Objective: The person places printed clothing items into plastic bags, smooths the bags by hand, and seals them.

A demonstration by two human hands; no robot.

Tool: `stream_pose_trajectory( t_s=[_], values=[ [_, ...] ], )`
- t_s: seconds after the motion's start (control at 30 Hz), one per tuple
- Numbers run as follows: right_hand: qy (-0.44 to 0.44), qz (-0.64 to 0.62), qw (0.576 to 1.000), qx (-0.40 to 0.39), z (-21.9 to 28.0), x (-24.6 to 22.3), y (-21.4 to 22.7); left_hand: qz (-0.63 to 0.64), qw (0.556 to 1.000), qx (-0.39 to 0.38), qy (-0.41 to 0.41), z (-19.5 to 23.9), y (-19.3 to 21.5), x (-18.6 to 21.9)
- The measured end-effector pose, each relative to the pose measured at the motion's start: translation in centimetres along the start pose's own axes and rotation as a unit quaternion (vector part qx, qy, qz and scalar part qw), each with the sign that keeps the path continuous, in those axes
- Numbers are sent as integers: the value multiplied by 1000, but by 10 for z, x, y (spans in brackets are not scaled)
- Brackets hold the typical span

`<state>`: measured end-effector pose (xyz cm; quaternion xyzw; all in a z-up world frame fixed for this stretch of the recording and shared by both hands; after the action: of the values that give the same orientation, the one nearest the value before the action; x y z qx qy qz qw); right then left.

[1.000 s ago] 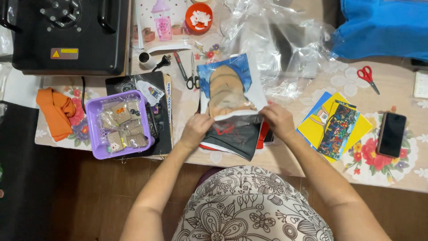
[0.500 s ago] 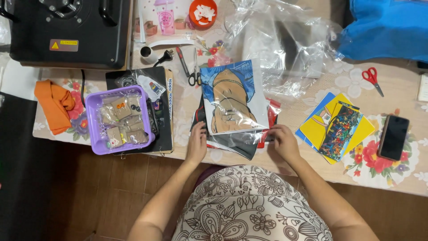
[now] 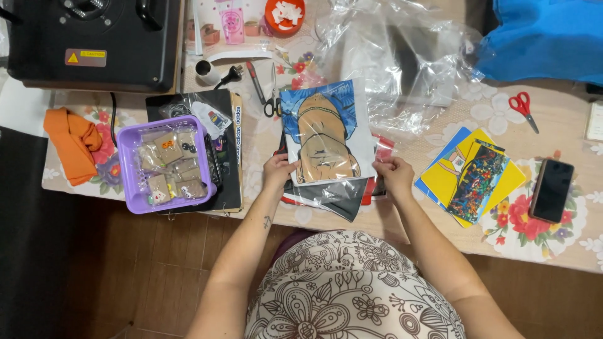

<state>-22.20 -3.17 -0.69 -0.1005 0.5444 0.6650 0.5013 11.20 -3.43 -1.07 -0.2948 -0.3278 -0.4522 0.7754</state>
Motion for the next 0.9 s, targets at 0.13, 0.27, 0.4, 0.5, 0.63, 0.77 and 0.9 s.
stream_pose_trajectory(
  t_s=[0.13,0.27,0.4,0.5,0.63,0.77,0.9],
  values=[
    [4,-7,1000,-5,4,-5,15,-3,1000,-22,19,-8,3,-8],
    [3,-65,997,-49,13,-20,13,21,997,-36,65,-23,3,-15],
    [0,-62,998,-13,-11,5,-6,-11,999,-10,45,-28,8,-12],
    [-8,-121,992,-24,7,-9,7,-29,999,-5,27,-23,5,-19],
    [2,26,1000,-7,17,-2,26,-31,999,-8,23,-23,4,-20],
    [-20,154,986,-67,41,7,36,-36,999,-30,26,-24,7,-22],
    [-149,-16,963,-225,62,25,18,-348,897,63,-264,43,-25,38]
  ],
)
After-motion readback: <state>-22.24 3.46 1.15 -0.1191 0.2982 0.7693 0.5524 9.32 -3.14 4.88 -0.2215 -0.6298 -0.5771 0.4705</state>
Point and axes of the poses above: each hand's wrist, its own z-axis away from the middle knuckle, its own y-axis out of the back of the hand, x = y × z, the point moved 2 cm from there along -z, towards the middle knuckle, and after that the axes turned 10 degrees about z, right-handed, at the moved point
